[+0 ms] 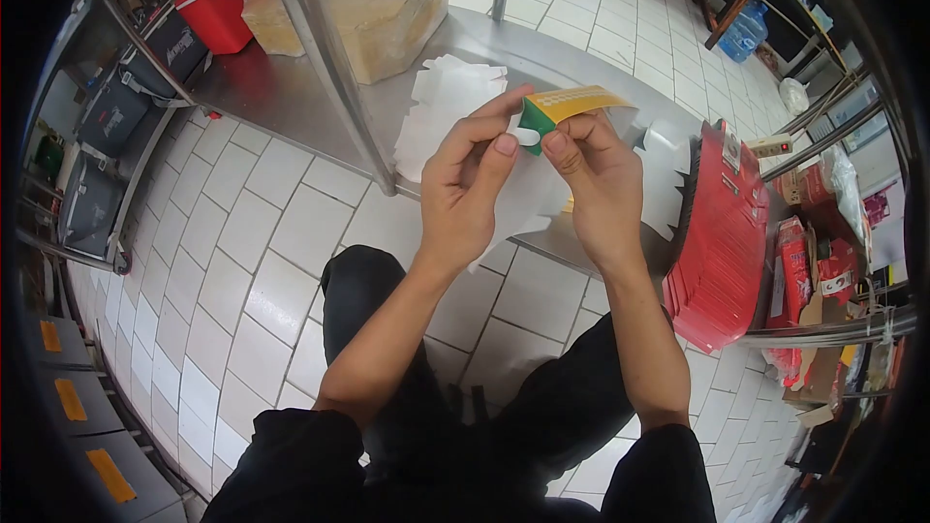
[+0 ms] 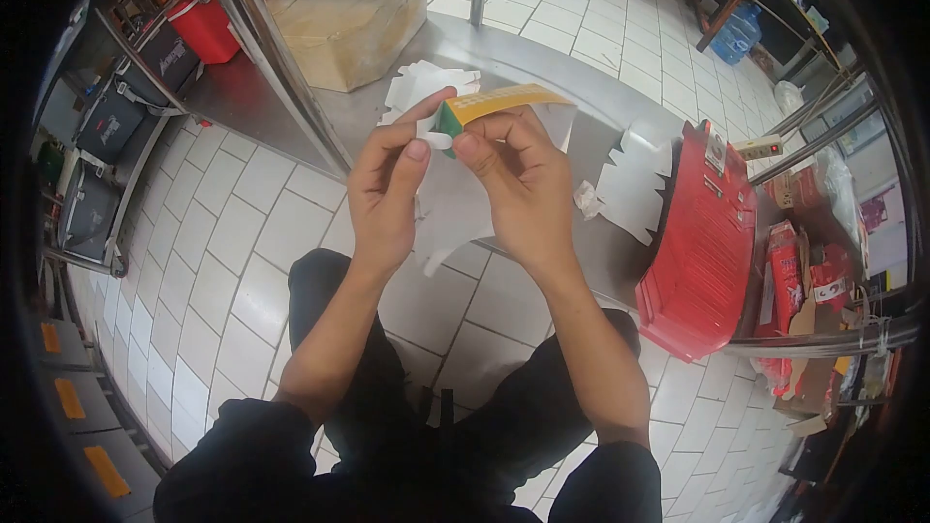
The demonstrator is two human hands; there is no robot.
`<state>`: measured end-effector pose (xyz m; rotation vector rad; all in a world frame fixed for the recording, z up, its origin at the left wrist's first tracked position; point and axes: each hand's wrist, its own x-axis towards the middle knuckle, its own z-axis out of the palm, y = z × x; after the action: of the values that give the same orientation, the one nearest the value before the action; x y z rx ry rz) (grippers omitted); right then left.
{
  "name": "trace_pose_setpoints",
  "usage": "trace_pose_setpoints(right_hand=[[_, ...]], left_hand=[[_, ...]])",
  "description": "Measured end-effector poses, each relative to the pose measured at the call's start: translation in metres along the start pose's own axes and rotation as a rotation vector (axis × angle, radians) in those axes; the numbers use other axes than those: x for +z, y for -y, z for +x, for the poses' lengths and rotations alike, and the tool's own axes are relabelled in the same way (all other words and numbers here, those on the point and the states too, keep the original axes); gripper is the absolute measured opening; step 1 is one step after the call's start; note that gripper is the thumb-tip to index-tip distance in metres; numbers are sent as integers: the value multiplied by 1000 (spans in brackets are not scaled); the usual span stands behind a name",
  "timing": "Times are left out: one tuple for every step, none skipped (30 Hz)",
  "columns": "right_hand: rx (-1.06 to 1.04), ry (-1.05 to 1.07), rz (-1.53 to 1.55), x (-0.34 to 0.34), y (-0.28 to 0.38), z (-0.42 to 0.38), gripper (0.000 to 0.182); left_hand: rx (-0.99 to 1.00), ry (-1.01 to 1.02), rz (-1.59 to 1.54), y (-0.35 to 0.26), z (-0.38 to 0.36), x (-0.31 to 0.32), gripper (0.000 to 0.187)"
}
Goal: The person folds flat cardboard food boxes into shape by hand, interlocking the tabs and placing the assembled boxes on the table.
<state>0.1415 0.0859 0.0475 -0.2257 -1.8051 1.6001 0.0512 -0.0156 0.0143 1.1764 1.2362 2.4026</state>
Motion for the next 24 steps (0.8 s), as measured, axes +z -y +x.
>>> trace_pose_setpoints(right_hand=[[-1,3,-1,0,-1,0,18],[8,11,-13,-1,-3,0,18],[17,18,-25,-1,-5,-1,18],[17,17,-25,-2,-6,-1,18],[57,35,79,-3,-6,0,19],[96,54,183,-3,-7,1,19],[97,56,183,-4,-7,2,19],[93,52,160,-6,-7,3,19],[88,47,138,-7,-6,4,19],[88,47,137,-7,-6,3,19],[103,39,114,-6,-4,2,18],[118,30,92,-5,-2,1,16],[119,29,92,-2,0,1,16],[86,20,136,1,2,1,15],[54,11,180,3,3,1,14],[55,9,181,2,1,2,14],[39,43,196,-2,-2,3,18],[24,77,212,-6,-6,4,22],[24,77,212,-11,-9,4,22],[79,107,188,-16,-11,4,21],[133,137,163,-18,-14,4,20],[134,140,161,-13,-18,3,20],[181,95,173,-3,-22,0,17],[229,46,187,3,-24,-3,16]], left_hand=[[-21,-2,3,-1,0,1,12],[-20,-4,4,0,0,0,12],[11,14,-7,3,1,-2,12],[42,33,-17,4,1,-4,12],[41,33,-17,3,1,-4,12],[19,29,-26,1,1,-4,12],[-3,23,-34,-1,0,-4,11],[-2,22,-34,-2,0,-3,11],[-33,14,-28,-3,-1,-3,11],[-49,11,-26,-3,-1,-3,11],[-65,8,-23,-2,-1,-3,11],[-36,10,-16,1,0,-4,10],[-7,11,-8,2,1,-5,9],[-7,12,-8,2,2,-3,9],[62,57,8,1,3,-1,8],[96,80,16,1,4,-3,7],[130,103,24,0,5,-4,7],[124,211,126,-2,6,-13,8],[121,263,178,-1,8,-16,9],[121,315,230,0,9,-20,11],[157,285,226,3,9,-21,14],[194,255,221,5,10,-21,18],[193,254,219,4,7,-17,18],[93,118,166,-3,6,-9,20]])
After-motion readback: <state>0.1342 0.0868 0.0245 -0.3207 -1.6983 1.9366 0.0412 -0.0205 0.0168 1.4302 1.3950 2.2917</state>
